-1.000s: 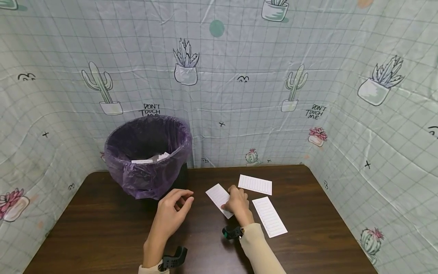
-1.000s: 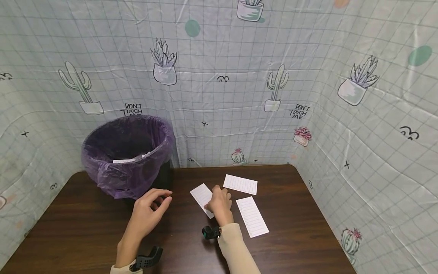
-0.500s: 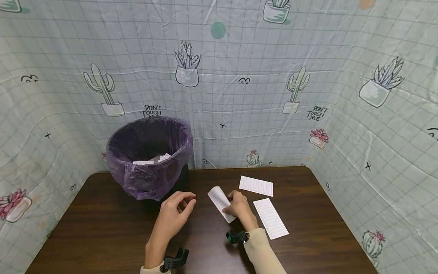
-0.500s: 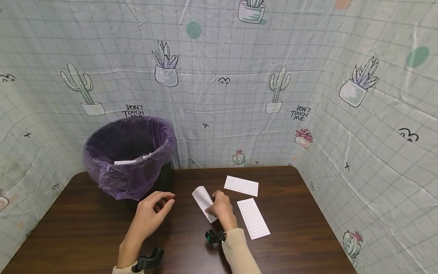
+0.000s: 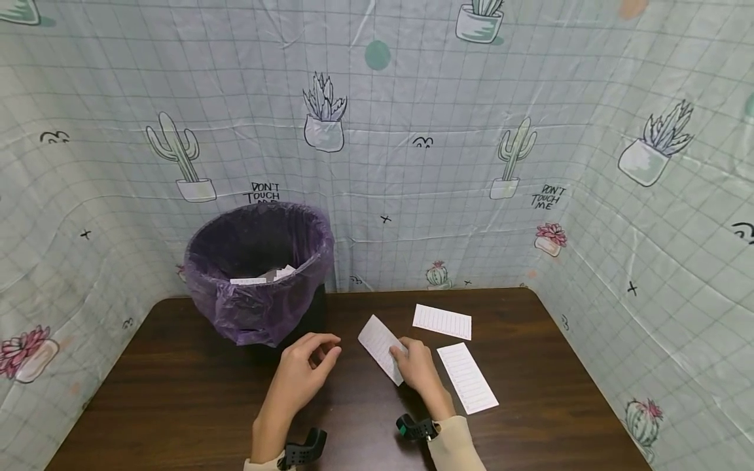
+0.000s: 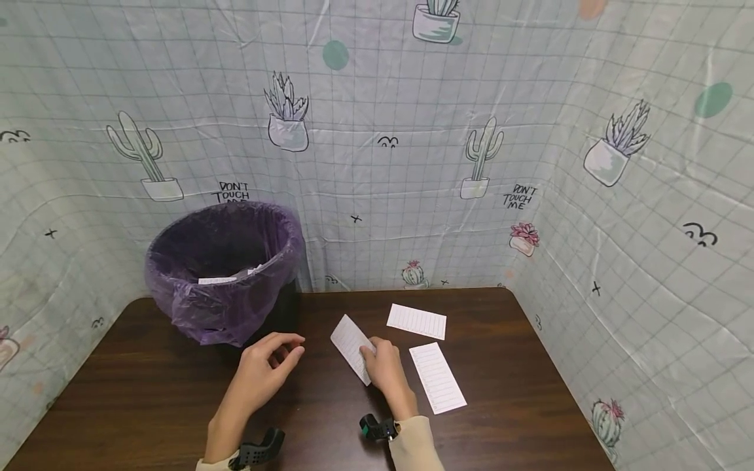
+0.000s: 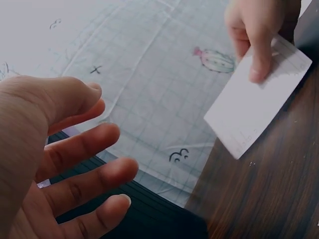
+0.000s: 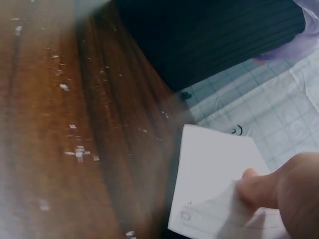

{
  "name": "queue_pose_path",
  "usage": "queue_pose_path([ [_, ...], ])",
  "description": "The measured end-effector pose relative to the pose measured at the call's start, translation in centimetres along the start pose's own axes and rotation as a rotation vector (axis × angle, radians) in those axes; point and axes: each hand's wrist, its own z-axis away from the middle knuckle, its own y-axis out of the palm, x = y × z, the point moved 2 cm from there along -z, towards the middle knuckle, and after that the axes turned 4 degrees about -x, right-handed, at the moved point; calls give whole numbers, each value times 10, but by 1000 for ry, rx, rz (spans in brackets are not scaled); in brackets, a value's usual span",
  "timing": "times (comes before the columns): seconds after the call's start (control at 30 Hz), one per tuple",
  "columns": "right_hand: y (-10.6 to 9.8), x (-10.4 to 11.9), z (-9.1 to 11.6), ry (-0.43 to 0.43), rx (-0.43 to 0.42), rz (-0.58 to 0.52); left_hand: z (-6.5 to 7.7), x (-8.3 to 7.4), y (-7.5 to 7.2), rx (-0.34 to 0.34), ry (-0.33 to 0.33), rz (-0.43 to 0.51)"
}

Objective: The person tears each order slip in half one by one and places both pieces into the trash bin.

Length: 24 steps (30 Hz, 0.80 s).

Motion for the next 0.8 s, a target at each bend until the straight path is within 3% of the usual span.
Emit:
queue_pose_path([
  [0.2, 0, -1, 8, -97, -12, -40, 0, -1, 9, 53, -37, -15],
  [0.47, -4, 11, 9, -153, 79, -62, -1, -4, 15, 93, -53, -20],
  [0.8, -12, 28, 9, -234, 184, -103, 4, -3, 23, 133, -57, -110],
])
